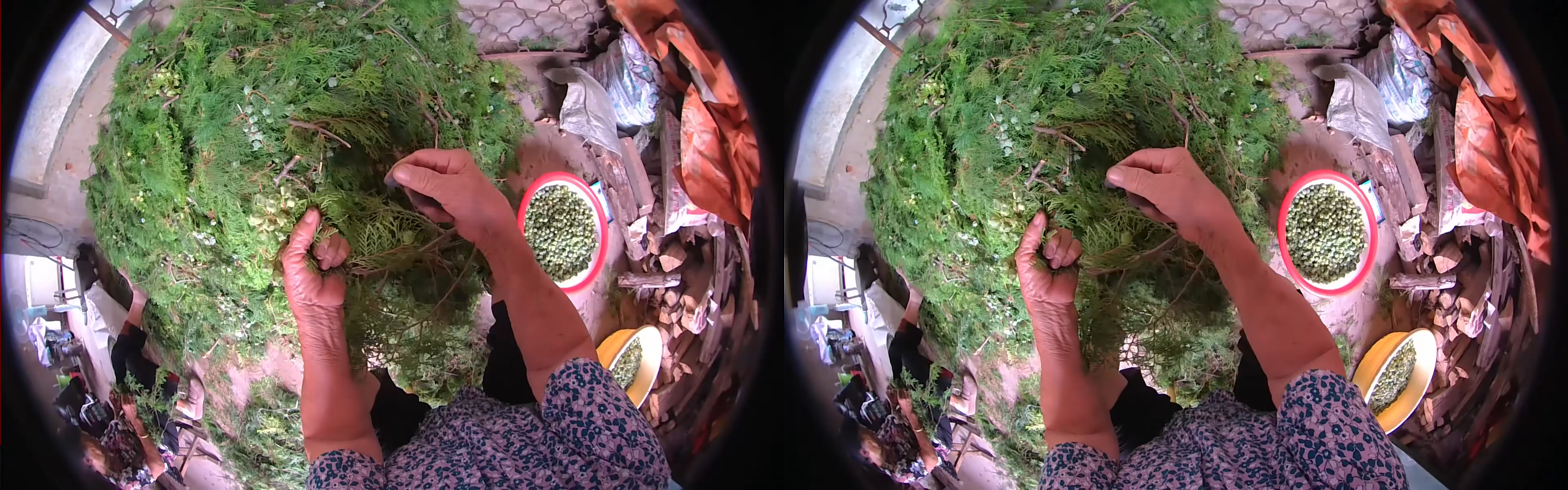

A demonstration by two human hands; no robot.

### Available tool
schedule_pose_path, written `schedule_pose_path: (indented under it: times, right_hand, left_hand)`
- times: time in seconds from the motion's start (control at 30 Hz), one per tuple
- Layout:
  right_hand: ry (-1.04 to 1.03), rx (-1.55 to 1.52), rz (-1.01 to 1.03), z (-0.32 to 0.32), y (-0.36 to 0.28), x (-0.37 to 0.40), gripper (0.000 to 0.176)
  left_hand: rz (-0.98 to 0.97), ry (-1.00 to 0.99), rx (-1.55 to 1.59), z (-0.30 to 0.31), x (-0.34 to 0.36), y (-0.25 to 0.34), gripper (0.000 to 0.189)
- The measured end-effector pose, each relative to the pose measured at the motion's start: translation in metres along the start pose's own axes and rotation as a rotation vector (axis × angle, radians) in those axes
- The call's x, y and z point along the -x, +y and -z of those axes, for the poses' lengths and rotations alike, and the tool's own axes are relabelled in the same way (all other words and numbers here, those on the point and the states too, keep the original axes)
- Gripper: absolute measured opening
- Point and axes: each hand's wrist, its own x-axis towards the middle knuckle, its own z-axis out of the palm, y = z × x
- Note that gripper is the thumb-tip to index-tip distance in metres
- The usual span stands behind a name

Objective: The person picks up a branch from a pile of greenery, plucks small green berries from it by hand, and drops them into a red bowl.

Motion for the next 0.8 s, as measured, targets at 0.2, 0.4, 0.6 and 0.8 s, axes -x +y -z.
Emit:
schedule_pose_path:
  times: [0.2,0.4,0.6,0.8]
  right_hand:
    - [-0.184,0.263,-0.006,0.008,-0.004,0.005,0.021]
    - [-0.17,0.282,-0.047,0.004,-0.002,0.005,0.022]
    - [-0.309,0.394,0.007,0.007,0.007,0.0,0.022]
    - [-0.199,0.249,0.1,0.002,0.007,0.0,0.013]
  left_hand:
    - [-0.043,0.059,0.052,0.0,-0.002,0.003,0.018]
    - [-0.034,0.062,0.1,0.002,-0.003,0.002,0.02]
    - [-0.039,0.05,0.089,0.002,-0.003,0.002,0.022]
    - [-0.092,0.143,-0.26,-0.014,0.006,-0.004,0.025]
